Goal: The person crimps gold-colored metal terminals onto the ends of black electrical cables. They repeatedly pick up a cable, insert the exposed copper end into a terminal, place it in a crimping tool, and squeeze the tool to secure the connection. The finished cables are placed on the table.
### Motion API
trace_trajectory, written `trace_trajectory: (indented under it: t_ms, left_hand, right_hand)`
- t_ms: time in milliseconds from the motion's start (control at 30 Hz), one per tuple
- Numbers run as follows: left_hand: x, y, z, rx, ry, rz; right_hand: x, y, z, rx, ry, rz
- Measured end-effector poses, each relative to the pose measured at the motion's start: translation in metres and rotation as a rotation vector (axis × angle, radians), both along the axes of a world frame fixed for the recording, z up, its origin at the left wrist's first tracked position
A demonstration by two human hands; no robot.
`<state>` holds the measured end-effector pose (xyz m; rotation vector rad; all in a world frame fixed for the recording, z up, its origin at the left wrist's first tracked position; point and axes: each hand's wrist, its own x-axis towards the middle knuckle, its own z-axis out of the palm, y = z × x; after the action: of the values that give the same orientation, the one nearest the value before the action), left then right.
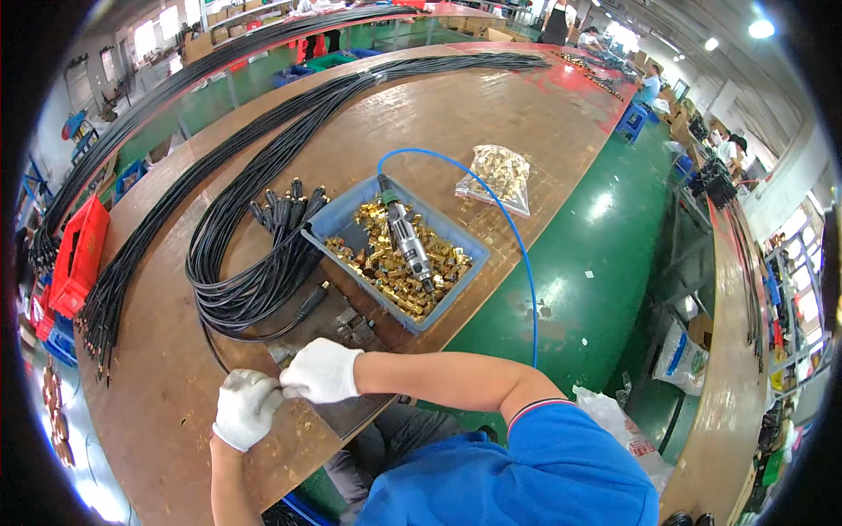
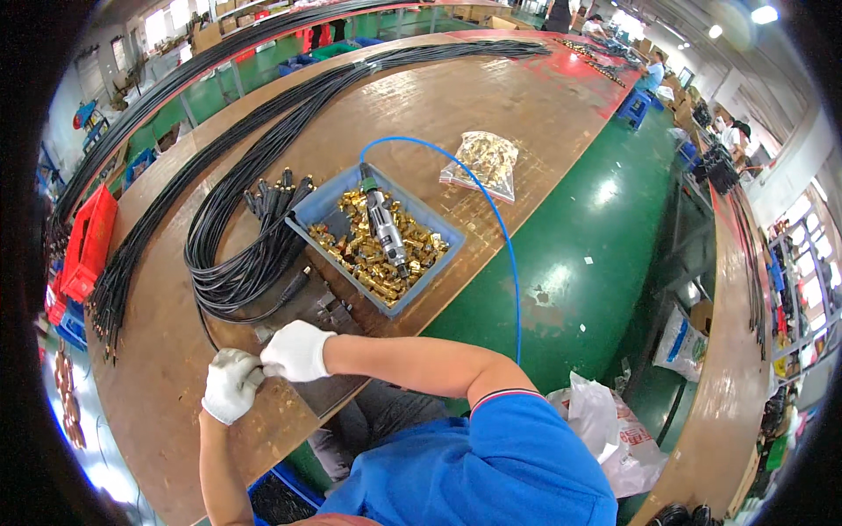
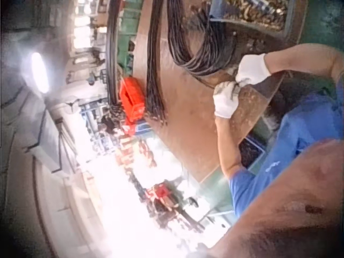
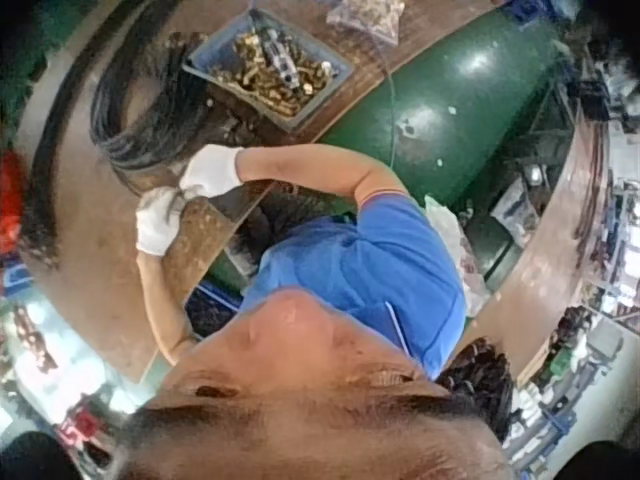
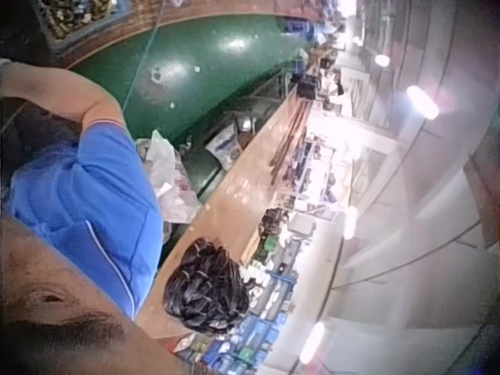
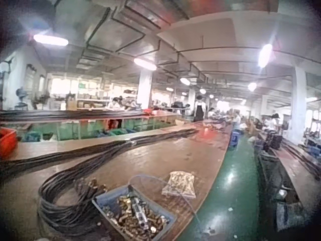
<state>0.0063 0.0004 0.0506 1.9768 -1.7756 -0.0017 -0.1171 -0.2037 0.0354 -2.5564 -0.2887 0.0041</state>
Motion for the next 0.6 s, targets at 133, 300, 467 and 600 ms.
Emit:
trace_trajectory:
  t_ms: [133,300,467,600]
  left_hand:
    - [-0.004,-0.009,0.010,-0.010,-0.061,0.016]
    - [0.014,-0.006,0.012,-0.052,0.068,0.057]
    - [0.016,-0.001,0.008,-0.104,0.109,0.127]
    - [0.020,-0.006,0.006,-0.072,0.152,0.110]
  right_hand:
    - [0.005,-0.019,-0.009,0.221,0.046,0.007]
    - [-0.010,-0.031,0.020,-0.012,0.021,-0.199]
    - [-0.017,-0.028,0.024,0.040,-0.338,-0.286]
    - [0.000,-0.015,0.027,-0.210,-0.476,-0.064]
